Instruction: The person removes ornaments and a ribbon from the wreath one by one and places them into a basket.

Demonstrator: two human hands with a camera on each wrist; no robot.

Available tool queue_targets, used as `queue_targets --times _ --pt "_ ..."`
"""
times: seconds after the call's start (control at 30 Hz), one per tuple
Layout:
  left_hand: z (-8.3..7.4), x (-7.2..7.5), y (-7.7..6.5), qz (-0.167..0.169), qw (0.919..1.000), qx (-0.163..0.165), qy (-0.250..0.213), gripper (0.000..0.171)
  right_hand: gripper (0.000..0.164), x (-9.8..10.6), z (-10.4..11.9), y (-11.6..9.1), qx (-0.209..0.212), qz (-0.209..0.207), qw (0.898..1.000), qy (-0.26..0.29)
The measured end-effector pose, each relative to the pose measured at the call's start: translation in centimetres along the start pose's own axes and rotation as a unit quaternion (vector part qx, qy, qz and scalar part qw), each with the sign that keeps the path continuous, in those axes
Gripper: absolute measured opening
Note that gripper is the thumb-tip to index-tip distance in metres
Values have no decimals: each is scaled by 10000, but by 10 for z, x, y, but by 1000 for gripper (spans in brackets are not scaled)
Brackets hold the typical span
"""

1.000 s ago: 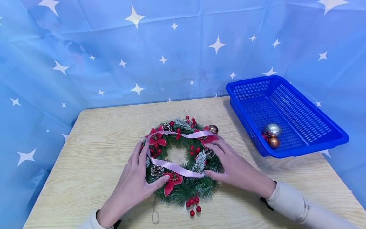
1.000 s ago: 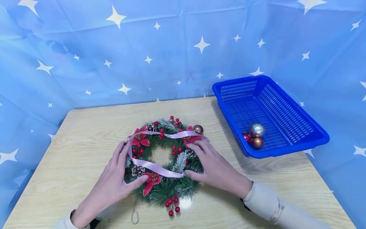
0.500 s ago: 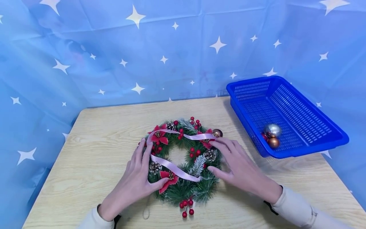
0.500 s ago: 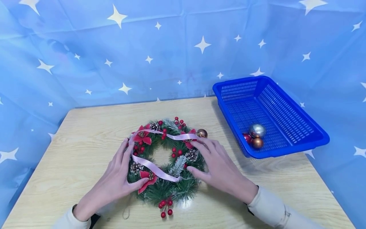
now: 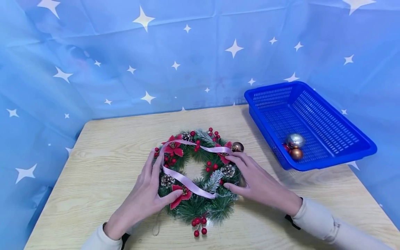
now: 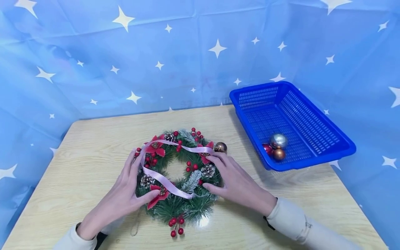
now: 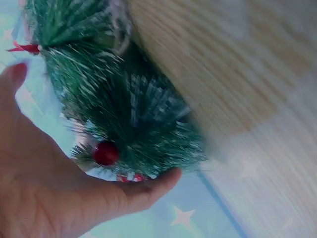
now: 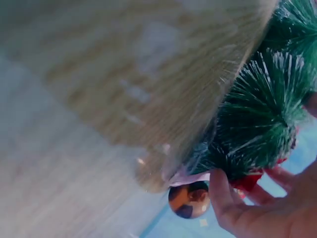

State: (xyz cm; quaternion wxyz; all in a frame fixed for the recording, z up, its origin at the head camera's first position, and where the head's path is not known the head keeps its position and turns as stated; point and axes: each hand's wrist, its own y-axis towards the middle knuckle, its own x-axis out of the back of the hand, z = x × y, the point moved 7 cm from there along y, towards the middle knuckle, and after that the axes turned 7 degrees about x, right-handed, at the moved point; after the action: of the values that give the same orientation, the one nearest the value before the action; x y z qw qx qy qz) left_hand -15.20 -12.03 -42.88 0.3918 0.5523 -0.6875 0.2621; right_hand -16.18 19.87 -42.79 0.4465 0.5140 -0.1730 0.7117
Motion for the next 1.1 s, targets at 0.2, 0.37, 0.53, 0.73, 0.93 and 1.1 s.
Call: queue_targets --times 0.2,0.37,0.53,0.73,0.93,1.1 --pt "-14 3 -10 -270 9990 183 301 128 88 -2 11 -3 33 -84 9997 -232" --pt "-19 0 -15 -305 9984 191 447 134 88 -6 23 -6 133 -266 9981 -538" --pt "-18 -4 -14 -391 9975 -80 577 140 86 -6 26 -9 91 -259 9980 -577" --pt "-16 -7 -10 -371 9961 -373 714 141 73 9 16 -10 8 -396 9983 -435" --pt "-15 -4 -8 -370 9939 -633 821 140 51 28 1 -7 139 -927 9952 -265" --pt "-14 -3 -7 -322 9938 -733 774 137 43 31 -12 -2 149 -1002 9947 -165"
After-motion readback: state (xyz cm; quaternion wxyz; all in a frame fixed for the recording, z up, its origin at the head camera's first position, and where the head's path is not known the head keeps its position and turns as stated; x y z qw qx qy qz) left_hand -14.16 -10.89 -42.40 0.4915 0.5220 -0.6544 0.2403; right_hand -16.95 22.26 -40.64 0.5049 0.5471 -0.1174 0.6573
